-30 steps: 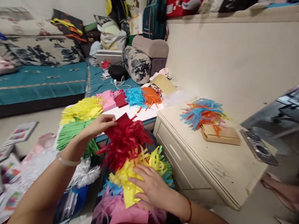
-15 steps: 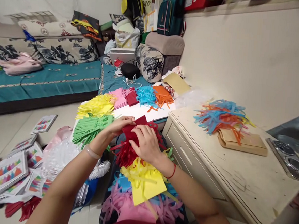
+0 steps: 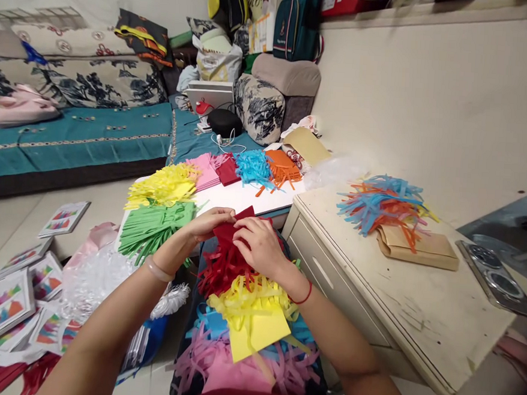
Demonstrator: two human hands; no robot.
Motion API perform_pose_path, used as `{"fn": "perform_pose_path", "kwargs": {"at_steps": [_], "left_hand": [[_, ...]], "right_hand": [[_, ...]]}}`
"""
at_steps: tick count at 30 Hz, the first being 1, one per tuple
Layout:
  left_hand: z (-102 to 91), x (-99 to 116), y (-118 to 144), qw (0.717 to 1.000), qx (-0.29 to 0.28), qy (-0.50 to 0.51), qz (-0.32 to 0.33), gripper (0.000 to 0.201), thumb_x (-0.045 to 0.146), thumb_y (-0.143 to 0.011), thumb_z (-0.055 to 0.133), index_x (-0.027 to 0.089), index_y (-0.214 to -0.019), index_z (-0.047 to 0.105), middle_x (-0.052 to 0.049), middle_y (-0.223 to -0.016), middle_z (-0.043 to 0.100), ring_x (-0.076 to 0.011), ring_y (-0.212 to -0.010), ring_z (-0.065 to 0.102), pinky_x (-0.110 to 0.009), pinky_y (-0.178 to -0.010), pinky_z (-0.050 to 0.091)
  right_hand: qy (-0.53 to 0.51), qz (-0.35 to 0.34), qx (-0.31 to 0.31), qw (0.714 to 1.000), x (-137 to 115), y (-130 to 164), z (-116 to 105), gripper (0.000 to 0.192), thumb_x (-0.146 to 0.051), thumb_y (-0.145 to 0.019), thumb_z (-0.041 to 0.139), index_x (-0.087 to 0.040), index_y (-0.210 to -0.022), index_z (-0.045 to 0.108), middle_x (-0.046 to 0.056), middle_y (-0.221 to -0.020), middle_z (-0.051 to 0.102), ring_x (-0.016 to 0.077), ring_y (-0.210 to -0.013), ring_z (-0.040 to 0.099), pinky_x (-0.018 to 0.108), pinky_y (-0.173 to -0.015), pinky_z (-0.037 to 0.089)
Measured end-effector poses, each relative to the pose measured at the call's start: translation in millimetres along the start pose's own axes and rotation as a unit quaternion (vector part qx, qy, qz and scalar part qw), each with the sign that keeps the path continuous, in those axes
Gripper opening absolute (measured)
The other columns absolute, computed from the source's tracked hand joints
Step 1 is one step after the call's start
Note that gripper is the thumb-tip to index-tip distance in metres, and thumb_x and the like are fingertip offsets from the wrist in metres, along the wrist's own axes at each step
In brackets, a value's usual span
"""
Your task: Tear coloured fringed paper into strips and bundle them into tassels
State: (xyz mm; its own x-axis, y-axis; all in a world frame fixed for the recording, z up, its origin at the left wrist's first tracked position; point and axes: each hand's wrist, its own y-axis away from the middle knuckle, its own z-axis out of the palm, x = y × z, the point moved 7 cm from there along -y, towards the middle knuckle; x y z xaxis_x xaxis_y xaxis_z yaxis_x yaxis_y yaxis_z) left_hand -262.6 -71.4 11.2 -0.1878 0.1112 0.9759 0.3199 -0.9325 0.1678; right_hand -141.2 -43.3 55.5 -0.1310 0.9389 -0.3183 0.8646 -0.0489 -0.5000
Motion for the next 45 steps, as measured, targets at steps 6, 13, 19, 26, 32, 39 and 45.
{"fn": "perform_pose_path", "kwargs": {"at_steps": [6,13,19,26,32,39,45], "left_hand": [[6.4,-2.3,28.9,0.983,-0.02,-0.132,0.129,0.032,0.04,-0.079,0.06,0.017,-0.099,0.052,-0.003,-0.094,0.056,-0.0144,-0.085,0.054,-0.024,-0.074,0.046],[15.1,-4.2,50.2,0.883,0.192,-0.359,0.234,0.014,0.022,-0.082,0.05,0.017,-0.094,0.054,-0.006,-0.091,0.063,-0.0175,-0.084,0.06,-0.032,-0.079,0.049],[29.4,7.0,68.9,0.802,0.253,-0.447,0.304,0.006,0.021,-0.085,0.052,0.019,-0.089,0.055,-0.003,-0.083,0.066,-0.0154,-0.076,0.063,-0.027,-0.072,0.052],[43.1,-5.2,81.2,0.689,0.126,-0.587,0.405,0.03,0.013,-0.092,0.042,0.019,-0.116,0.058,-0.011,-0.102,0.065,-0.0178,-0.092,0.063,-0.029,-0.08,0.051],[40.1,-2.5,83.9,0.685,0.169,-0.613,0.356,0.022,0.017,-0.093,0.042,0.019,-0.106,0.06,-0.008,-0.094,0.066,-0.0157,-0.085,0.063,-0.025,-0.078,0.05],[43.0,69.7,115.7,0.658,0.354,-0.502,0.437,0.028,0.032,-0.078,0.066,0.019,-0.098,0.052,-0.005,-0.087,0.057,-0.0183,-0.081,0.057,-0.03,-0.073,0.048],[89.2,149.1,78.3,0.686,0.264,-0.442,0.513,0.022,0.021,-0.082,0.056,0.016,-0.103,0.062,-0.007,-0.099,0.066,-0.0177,-0.092,0.061,-0.029,-0.082,0.047]], "right_hand": [[-0.071,0.078,-0.002,0.994,25.5,-1.4,-3.7,0.009,-0.014,-0.09,0.047,-0.016,-0.091,0.056,0.004,-0.091,0.067,0.0173,-0.087,0.06,0.03,-0.081,0.039],[-0.042,0.105,0.079,0.991,16.6,6.7,-11.9,0.023,-0.022,-0.088,0.047,-0.014,-0.108,0.055,0.011,-0.108,0.064,0.0221,-0.103,0.056,0.035,-0.091,0.041],[0.023,0.15,0.04,0.988,21.8,13.2,5.4,0.038,-0.011,-0.076,0.054,-0.015,-0.113,0.061,0.01,-0.111,0.067,0.0243,-0.104,0.058,0.04,-0.094,0.039],[-0.043,0.171,-0.048,0.983,34.2,11.2,-4.4,0.031,-0.014,-0.081,0.051,-0.021,-0.105,0.068,0.004,-0.103,0.072,0.0203,-0.094,0.066,0.029,-0.08,0.048],[-0.027,0.166,0.003,0.986,33.8,-10.1,-38.8,0.036,-0.006,-0.075,0.047,-0.02,-0.1,0.068,0.003,-0.098,0.073,0.0197,-0.091,0.066,0.028,-0.081,0.049],[-0.065,0.023,0.173,0.982,-2.3,-51.4,-130.0,0.043,0.002,-0.073,0.038,-0.017,-0.102,0.064,0.001,-0.106,0.067,0.0147,-0.104,0.06,0.031,-0.096,0.046],[-0.016,-0.021,0.234,0.972,-7.3,-45.2,-170.2,0.03,-0.009,-0.082,0.049,-0.019,-0.108,0.06,0.002,-0.132,0.049,0.0202,-0.124,0.046,0.041,-0.104,0.039]]}}
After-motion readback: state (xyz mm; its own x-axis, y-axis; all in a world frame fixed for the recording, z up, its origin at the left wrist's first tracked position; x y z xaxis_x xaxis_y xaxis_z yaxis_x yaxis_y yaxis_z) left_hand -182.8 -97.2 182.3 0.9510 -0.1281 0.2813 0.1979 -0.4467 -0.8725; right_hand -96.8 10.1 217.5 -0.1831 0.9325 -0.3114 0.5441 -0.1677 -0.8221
